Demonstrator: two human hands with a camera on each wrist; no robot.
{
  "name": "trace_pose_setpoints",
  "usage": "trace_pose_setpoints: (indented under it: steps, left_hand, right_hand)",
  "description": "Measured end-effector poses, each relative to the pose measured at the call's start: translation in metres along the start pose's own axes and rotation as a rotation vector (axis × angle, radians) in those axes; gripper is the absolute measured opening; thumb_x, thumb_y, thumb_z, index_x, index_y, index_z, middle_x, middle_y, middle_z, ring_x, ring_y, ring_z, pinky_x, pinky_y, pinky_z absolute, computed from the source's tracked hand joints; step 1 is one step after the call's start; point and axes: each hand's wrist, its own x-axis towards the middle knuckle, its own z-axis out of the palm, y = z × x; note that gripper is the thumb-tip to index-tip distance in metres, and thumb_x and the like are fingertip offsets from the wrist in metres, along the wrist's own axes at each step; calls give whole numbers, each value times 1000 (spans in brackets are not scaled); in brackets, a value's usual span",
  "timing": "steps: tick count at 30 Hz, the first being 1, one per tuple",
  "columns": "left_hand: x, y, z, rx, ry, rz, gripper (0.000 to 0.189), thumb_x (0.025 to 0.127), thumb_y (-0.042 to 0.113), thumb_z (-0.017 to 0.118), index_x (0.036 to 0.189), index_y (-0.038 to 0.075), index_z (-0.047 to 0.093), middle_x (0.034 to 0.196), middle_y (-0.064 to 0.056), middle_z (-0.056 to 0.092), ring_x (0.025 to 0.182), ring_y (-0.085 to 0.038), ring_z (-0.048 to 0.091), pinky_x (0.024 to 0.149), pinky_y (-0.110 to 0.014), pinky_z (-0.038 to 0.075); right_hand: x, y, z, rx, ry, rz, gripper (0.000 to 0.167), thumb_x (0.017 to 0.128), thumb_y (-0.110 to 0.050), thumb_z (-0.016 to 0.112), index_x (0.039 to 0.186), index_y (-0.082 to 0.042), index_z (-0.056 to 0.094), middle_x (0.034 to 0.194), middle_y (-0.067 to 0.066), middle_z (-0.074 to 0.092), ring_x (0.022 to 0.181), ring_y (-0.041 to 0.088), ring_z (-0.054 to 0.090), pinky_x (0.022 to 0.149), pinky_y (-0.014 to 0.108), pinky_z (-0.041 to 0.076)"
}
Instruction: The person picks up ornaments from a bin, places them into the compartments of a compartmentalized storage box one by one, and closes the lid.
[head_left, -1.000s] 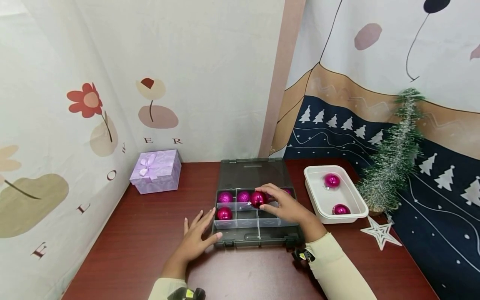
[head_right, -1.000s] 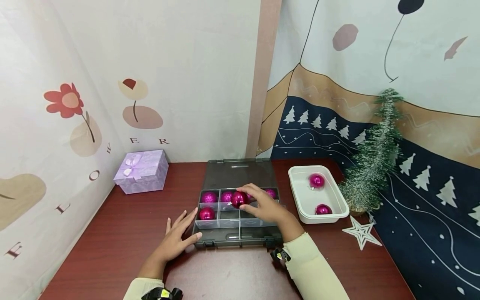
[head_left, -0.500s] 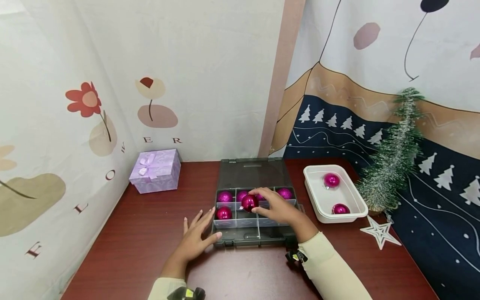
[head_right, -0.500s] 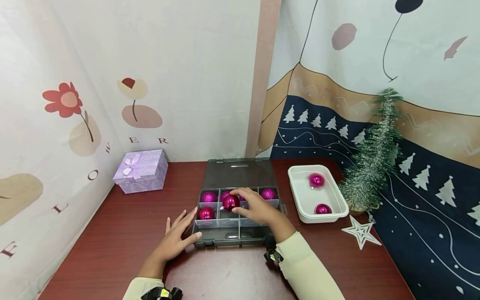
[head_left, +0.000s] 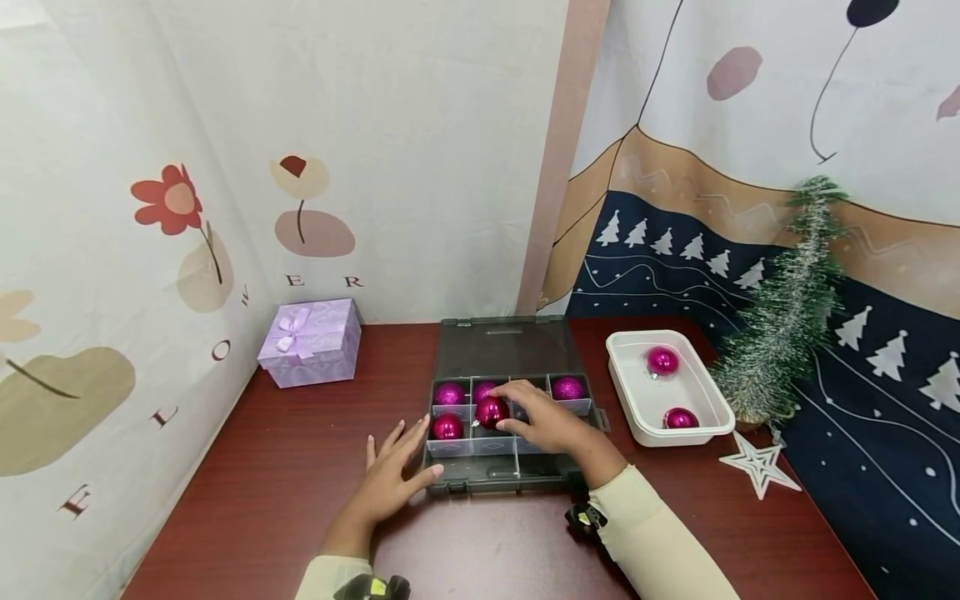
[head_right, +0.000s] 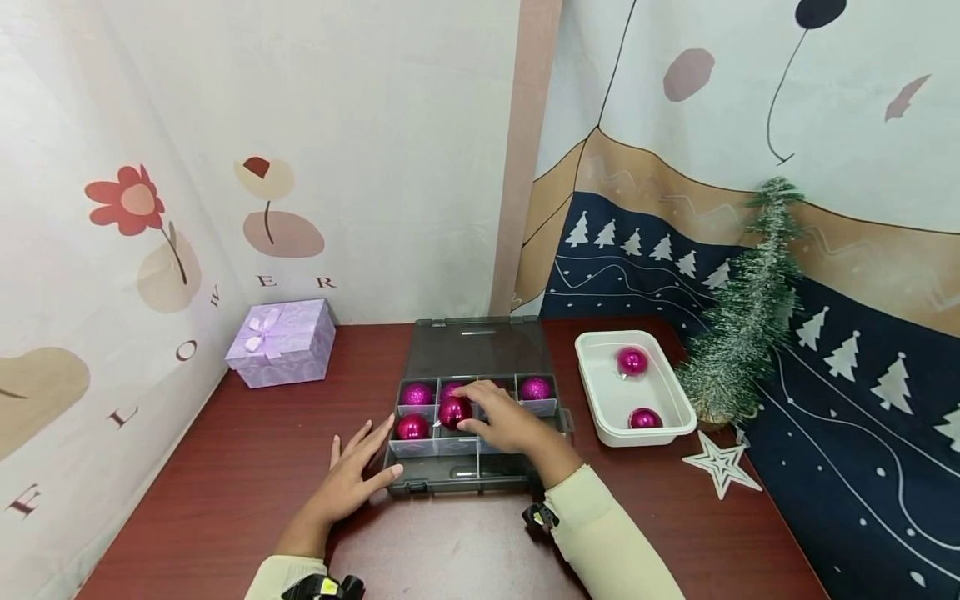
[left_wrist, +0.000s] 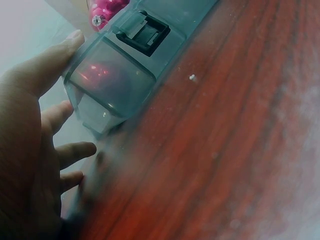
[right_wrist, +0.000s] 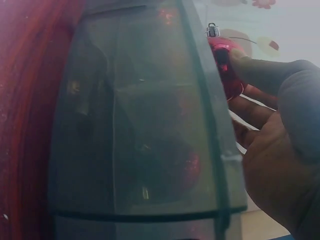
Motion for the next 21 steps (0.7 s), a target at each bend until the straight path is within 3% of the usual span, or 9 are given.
trace_pose_setpoints:
  steps: [10,16,21]
  left_hand:
    - [-1,1,0,5,17,11,86,97,51,75,170,23,41,172,-12,48,162,-55,32,122,-90,-7]
    - [0,0,0,7,9,6,86,97,51,74,171,24,39,173,-10,47,163,-53,32,123,-88,-8]
    - [0,-1,1,9,-1,-2,86,97,52,74,172,25,38,174,-9,46,164,-53,31,123,-88,-9]
  right_hand:
    - [3,1,5,-47,-20,3,51,107,-22,72,153,-8,58,163,13,51,157,37,43,128,71,35]
    - [3,1,6,-33,-44,22,50,107,-21,72,153,-6,61,166,14,48,158,40,38,125,84,24]
    - [3,2,8,-36,-58,39,50,107,-20,71,154,-7,60,168,13,46,160,40,35,126,85,21]
